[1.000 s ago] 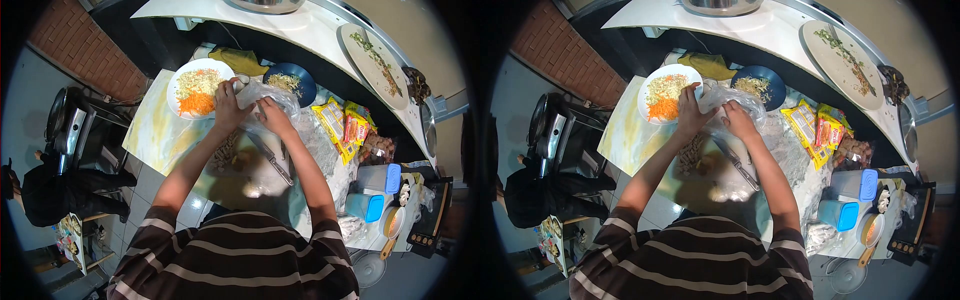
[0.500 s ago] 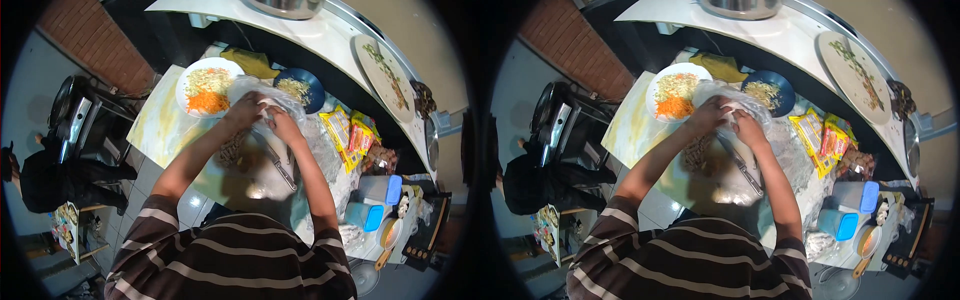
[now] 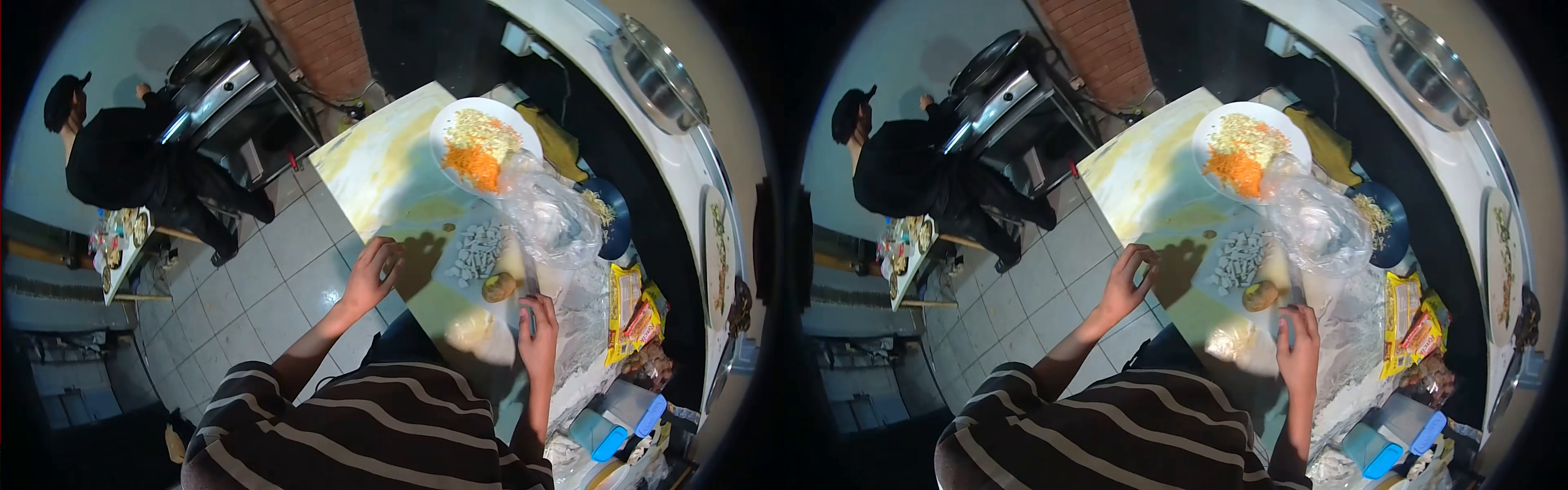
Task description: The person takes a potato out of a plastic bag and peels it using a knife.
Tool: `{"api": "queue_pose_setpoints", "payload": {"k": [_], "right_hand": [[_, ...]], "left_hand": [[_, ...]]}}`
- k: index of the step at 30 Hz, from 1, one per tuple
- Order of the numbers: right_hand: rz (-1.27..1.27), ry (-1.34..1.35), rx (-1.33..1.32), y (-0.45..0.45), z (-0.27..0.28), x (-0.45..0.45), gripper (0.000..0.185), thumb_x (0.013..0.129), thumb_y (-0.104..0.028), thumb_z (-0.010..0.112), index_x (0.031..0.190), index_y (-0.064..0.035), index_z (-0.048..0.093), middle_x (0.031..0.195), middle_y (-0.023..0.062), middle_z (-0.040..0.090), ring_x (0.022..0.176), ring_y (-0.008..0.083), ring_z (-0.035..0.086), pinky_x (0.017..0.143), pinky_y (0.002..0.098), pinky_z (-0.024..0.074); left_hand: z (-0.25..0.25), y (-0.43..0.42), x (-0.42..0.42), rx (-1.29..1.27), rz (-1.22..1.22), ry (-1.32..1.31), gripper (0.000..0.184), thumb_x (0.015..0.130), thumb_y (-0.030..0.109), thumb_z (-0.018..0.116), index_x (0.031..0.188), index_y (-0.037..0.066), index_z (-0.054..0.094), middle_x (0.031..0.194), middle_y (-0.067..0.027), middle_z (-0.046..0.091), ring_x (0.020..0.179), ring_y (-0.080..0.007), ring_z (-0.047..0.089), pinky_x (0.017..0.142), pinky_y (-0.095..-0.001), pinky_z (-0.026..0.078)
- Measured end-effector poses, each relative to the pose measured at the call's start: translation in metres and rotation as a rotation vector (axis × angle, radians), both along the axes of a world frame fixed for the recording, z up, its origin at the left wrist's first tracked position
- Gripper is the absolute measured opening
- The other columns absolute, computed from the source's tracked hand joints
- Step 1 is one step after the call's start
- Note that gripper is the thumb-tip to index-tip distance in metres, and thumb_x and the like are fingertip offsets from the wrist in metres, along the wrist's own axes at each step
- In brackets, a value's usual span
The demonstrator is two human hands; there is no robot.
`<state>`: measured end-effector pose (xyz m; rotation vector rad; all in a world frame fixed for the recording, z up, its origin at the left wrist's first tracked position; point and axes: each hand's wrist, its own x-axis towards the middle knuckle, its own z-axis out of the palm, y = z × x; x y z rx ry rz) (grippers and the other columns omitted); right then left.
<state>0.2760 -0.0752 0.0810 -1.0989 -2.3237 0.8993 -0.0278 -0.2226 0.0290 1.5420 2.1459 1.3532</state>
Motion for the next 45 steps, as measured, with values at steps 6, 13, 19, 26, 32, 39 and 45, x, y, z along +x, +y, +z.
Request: {"api": "queue_pose_setpoints", "payload": {"k": [6,13,19,26,32,39,45], "right_hand": [[0.014,-0.026,-0.031,-0.013,0.001,-0.017,0.016,0.093,-0.002,0.057,0.108,-0.0008,0.065,0.116,0.0189,0.06,0.112,0.0391,0.058,0.098,0.0418,0.0455],[-0.028,-0.075,0.063,-0.013,-0.01,0.007,0.019,0.092,-0.003,0.058,0.111,-0.002,0.063,0.115,0.0189,0.059,0.11,0.04,0.058,0.096,0.0426,0.0458],[-0.266,-0.172,0.157,-0.027,-0.037,0.048,0.022,0.089,-0.005,0.063,0.111,-0.0009,0.059,0.109,0.0192,0.057,0.106,0.0405,0.056,0.094,0.0468,0.0449],[-0.356,-0.204,0.211,-0.045,-0.051,0.069,0.03,0.088,-0.013,0.068,0.114,-0.0015,0.058,0.108,0.0197,0.056,0.101,0.0405,0.055,0.09,0.0478,0.0445],[-0.44,-0.294,0.311,-0.037,-0.069,0.057,0.031,0.087,-0.018,0.071,0.108,0.0001,0.057,0.106,0.0214,0.058,0.098,0.0414,0.056,0.085,0.0489,0.0455],[-0.484,-0.378,0.198,-0.049,-0.069,0.05,0.041,0.075,0.004,0.062,0.116,0.007,0.053,0.114,0.0246,0.057,0.105,0.0381,0.059,0.087,0.0446,0.0505],[-0.623,-0.087,-0.086,-0.118,-0.053,0.063,0.028,0.095,-0.009,0.056,0.117,0.0058,0.046,0.111,0.0286,0.053,0.103,0.0479,0.056,0.089,0.0524,0.046]], "left_hand": [[-0.008,-0.034,0.008,0.032,0.108,-0.036,0.022,0.087,0.003,0.068,0.107,0.001,0.061,0.103,-0.014,0.06,0.091,-0.0319,0.062,0.082,-0.0411,0.051],[-0.012,-0.03,0.015,0.0,0.049,-0.089,0.023,0.086,0.003,0.069,0.107,0.0,0.062,0.101,-0.014,0.06,0.09,-0.0293,0.061,0.081,-0.0387,0.051],[-0.012,0.004,0.027,-0.072,-0.064,-0.113,0.029,0.087,0.009,0.07,0.113,0.003,0.061,0.106,-0.0132,0.06,0.096,-0.0302,0.061,0.086,-0.0402,0.051],[0.0,0.053,0.07,-0.031,-0.321,0.07,0.04,0.083,0.022,0.077,0.116,0.006,0.062,0.113,-0.0133,0.059,0.106,-0.0327,0.057,0.092,-0.043,0.048],[-0.014,0.091,0.098,-0.115,-0.367,0.293,0.054,0.077,0.033,0.079,0.119,0.006,0.06,0.121,-0.0137,0.053,0.115,-0.0355,0.048,0.096,-0.0492,0.041],[-0.01,0.103,0.116,-0.144,-0.462,0.473,0.057,0.072,0.031,0.082,0.12,0.009,0.06,0.125,-0.013,0.053,0.119,-0.0351,0.047,0.099,-0.0513,0.036],[-0.018,0.114,0.116,-0.105,-0.693,0.445,0.061,0.075,0.024,0.079,0.13,0.009,0.055,0.12,-0.0132,0.056,0.117,-0.034,0.051,0.102,-0.0512,0.037]]}}
